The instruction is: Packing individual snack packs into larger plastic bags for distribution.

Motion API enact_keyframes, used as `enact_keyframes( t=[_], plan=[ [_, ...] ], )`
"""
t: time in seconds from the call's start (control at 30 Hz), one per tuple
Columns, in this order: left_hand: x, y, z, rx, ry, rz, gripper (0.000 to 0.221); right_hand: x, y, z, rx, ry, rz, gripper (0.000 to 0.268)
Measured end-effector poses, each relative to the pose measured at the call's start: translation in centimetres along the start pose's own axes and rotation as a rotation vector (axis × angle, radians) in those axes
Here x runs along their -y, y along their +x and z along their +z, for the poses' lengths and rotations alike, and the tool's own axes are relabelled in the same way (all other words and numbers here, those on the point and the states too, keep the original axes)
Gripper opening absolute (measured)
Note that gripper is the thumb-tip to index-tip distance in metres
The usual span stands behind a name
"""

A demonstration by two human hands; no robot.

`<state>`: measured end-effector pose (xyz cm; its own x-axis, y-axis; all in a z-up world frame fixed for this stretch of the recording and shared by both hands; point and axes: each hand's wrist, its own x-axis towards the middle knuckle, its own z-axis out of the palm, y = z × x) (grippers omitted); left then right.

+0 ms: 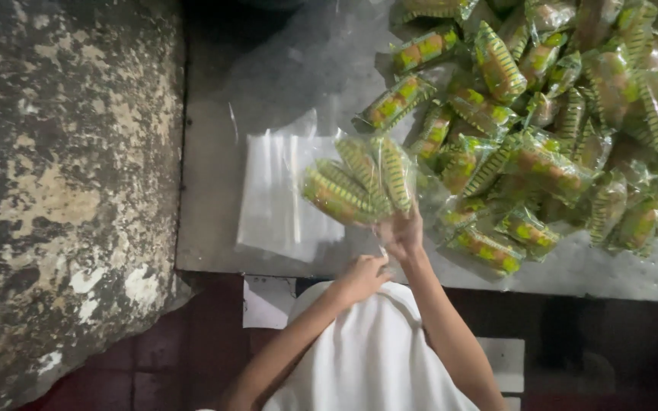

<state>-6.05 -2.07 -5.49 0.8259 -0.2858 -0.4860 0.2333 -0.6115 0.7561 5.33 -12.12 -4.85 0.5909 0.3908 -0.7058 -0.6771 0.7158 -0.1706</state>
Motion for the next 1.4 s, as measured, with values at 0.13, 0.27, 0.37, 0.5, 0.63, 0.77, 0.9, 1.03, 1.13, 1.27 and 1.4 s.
enact_keyframes(
  t=[0.13, 0.27, 0.37, 0.5, 0.63, 0.77, 0.9, 1.03, 1.13, 1.27, 1.4],
  plan=[
    [-7.1, -3.6, -10.6, -0.115, 0.052, -0.109, 0.033, -1.1, 4.1, -7.9, -0.086, 0.048, 0.025, 0.055],
    [-6.8, 1.9, -7.4, -0.320, 0.125, 0.070, 0.077, -3.2, 2.9, -8.8, -0.173, -0.037, -0.004, 0.061],
    [-0.6, 9.3, 0.1, -0.463, 0.241, 0.237, 0.041, -2.4, 2.3, -7.3, -0.164, -0.046, -0.011, 0.064],
    [-0.7, 7.9, 7.4, -0.543, 0.457, 0.567, 0.007, -1.7, 2.3, -6.4, -0.171, -0.050, -0.032, 0.067],
    [-4.0, 2.5, 7.7, -0.199, 0.309, 0.656, 0.011, -2.0, 0.9, -5.3, -0.183, -0.047, -0.028, 0.070],
    [-7.8, -1.4, -2.3, -0.317, -0.114, 0.652, 0.016, -0.9, -1.2, -2.8, -0.195, -0.049, -0.045, 0.074],
    [-2.2, -0.3, -6.8, -0.776, -0.426, -0.286, 0.091, -0.6, -3.1, 1.1, -0.193, -0.043, -0.056, 0.077],
    [5.5, 3.2, -2.4, -0.487, -0.615, -0.625, 0.136, -1.7, -4.4, 3.8, -0.075, -0.055, 0.005, 0.094],
    [10.7, 6.5, 2.4, -0.385, -0.507, -0.682, 0.129, -2.9, -1.1, -2.9, -0.136, -0.082, 0.060, 0.090],
    [14.3, 8.5, 4.5, -0.537, -0.618, -0.680, 0.124, -3.6, 0.9, -5.4, -0.085, -0.076, 0.085, 0.089],
    [9.4, 5.9, 1.2, -0.597, -0.692, -0.707, 0.127, -2.4, -5.9, 2.7, -0.110, -0.422, 0.056, 0.089]
  ],
)
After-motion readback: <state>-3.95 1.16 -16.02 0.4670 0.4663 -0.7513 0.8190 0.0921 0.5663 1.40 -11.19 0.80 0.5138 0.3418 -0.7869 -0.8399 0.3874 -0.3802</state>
